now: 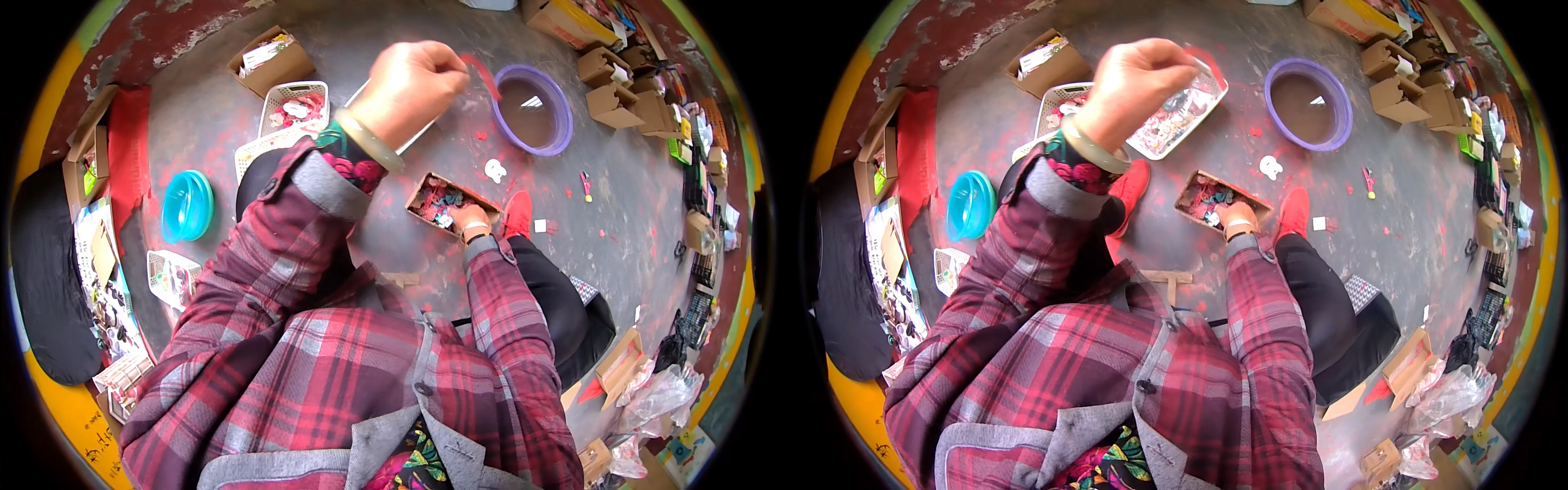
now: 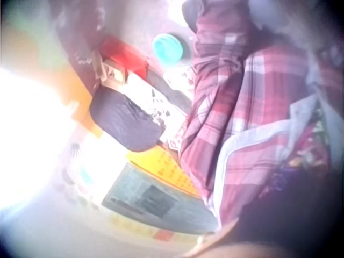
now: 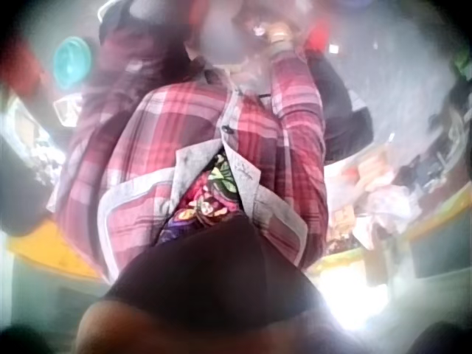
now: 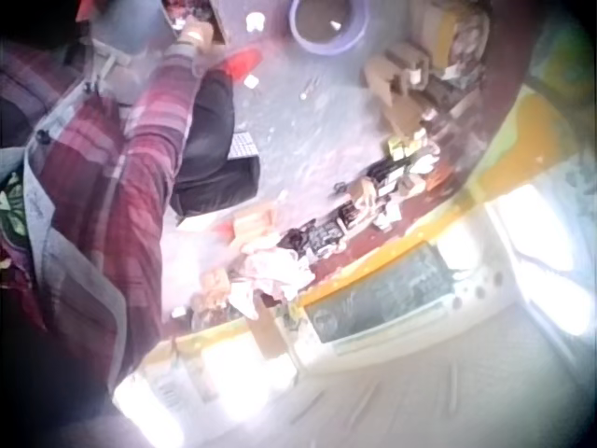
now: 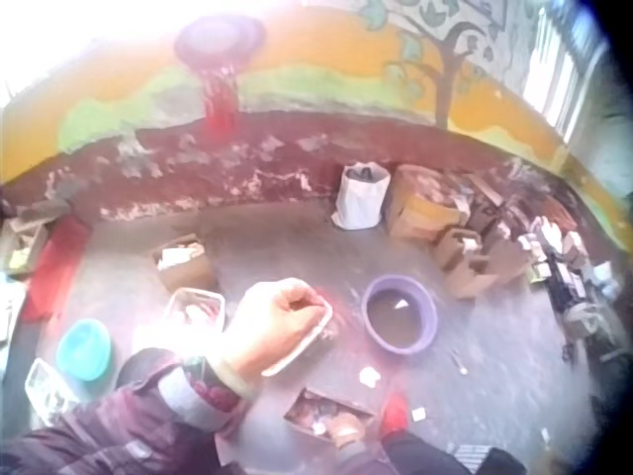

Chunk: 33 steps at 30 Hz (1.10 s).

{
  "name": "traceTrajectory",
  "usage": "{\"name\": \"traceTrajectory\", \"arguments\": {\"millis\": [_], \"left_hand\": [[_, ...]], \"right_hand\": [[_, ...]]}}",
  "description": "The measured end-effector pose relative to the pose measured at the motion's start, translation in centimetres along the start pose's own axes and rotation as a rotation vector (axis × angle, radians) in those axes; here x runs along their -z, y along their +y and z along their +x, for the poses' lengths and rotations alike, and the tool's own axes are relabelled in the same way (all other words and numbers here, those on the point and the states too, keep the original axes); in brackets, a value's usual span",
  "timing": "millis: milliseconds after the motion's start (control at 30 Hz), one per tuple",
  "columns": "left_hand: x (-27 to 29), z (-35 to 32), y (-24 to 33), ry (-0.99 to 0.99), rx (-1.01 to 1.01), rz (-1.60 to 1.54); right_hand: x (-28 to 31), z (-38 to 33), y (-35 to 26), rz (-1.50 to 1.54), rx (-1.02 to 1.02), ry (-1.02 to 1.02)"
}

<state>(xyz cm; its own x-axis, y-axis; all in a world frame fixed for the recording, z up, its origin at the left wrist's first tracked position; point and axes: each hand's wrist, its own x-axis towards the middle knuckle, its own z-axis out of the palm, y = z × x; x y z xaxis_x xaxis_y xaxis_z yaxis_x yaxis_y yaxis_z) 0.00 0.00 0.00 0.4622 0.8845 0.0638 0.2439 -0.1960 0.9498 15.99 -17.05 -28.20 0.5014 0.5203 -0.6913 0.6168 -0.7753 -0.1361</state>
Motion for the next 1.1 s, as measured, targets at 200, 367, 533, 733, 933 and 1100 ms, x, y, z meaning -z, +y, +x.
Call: {"name": "traceTrajectory", "arguments": {"millis": [200, 367, 533, 733, 933, 1100], "left_hand": [[2.2, 1.5, -0.8, 0.07, 0.012, -0.184], [1.4, 1.2, -0.5, 0.032, 0.032, -0.075], [1.4, 0.9, -0.5, -0.009, 0.001, -0.043], [0.6, 0.6, -0.2, -0.019, -0.004, 0.056], [-0.9, 0.2, -0.7, -0.091, 0.03, 0.047], [-2.1, -0.1, 0.0, -0.21, 0.117, 0.003]], "right_hand": [[-2.9, 4.0, 1.4, -0.259, 0.112, -0.108], [-2.0, 4.4, 2.9, -0.077, 0.2, -0.008], [6.3, -2.2, 0.3, 1.129, 0.164, -0.362], [17.6, -11.0, -2.7, 1.407, 0.54, -0.387], [22.2, -16.0, -2.8, 1.523, 0.722, -0.379], [23.2, -16.9, -3.9, 1.567, 0.736, -0.314]]}}
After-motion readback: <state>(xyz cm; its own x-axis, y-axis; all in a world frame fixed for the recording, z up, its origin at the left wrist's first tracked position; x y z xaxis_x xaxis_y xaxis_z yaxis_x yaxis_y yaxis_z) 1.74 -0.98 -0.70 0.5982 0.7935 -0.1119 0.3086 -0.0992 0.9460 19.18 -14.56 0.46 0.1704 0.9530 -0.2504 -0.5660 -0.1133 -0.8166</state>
